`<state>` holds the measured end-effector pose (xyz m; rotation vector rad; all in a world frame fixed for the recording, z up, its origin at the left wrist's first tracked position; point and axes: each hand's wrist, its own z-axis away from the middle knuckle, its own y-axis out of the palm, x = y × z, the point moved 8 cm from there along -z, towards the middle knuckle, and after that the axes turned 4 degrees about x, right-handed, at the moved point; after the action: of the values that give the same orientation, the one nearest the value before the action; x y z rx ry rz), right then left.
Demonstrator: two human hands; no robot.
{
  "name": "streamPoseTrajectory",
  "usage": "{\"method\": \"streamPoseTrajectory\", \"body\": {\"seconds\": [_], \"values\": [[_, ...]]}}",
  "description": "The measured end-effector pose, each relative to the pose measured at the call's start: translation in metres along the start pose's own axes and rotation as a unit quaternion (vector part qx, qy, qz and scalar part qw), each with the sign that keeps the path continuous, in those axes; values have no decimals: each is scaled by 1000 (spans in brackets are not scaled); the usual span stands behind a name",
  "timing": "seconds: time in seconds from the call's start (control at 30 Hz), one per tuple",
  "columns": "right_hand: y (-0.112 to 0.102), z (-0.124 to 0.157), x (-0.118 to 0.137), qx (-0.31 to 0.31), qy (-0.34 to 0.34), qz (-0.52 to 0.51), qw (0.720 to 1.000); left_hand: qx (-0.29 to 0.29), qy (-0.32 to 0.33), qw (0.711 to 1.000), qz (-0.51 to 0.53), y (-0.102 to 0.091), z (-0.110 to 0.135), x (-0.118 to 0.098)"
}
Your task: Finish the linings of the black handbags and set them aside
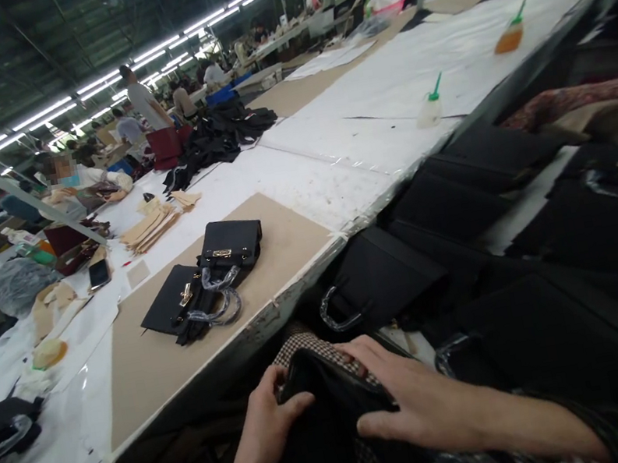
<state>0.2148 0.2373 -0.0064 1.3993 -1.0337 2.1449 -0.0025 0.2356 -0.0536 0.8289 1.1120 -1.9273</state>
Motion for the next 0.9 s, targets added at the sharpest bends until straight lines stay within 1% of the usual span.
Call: {"method": "streamPoseTrajectory", "body": {"seconds": [0.07, 0.1, 0.2, 0.27, 0.3, 0.37, 0.43, 0.53, 0.6, 0.7, 0.8, 0.9], "values": [[3, 1, -18, -7, 35, -26, 999, 45, -14, 998, 31, 1, -2, -2], [2, -2, -24, 7, 41, -40, 998, 63, -20, 997, 39, -3, 0, -4], [-13, -15, -28, 82, 11, -59, 995, 110, -36, 992, 44, -20, 12, -13], [-24, -26, -26, 136, -22, -57, 989, 160, -43, 986, 37, -27, 22, -18], [-25, -31, -26, 166, -37, -58, 984, 189, -55, 980, 37, -27, 27, -17], [-19, -43, -33, 225, -52, -81, 970, 231, -92, 967, 59, -24, 33, -7], [-7, -53, -47, 259, -48, -122, 957, 235, -124, 959, 101, -20, 33, 8], [6, -63, -65, 261, -46, -168, 949, 210, -131, 958, 144, -16, 27, 23], [10, -65, -70, 268, -38, -195, 943, 214, -125, 958, 145, -15, 23, 24], [14, -64, -72, 279, -1, -234, 932, 232, -92, 962, 107, -15, 18, 11], [13, -67, -74, 245, 32, -243, 938, 228, -60, 970, 60, -17, 14, -3], [14, -69, -77, 216, 51, -240, 945, 226, -46, 972, 47, -15, 12, -10]]}}
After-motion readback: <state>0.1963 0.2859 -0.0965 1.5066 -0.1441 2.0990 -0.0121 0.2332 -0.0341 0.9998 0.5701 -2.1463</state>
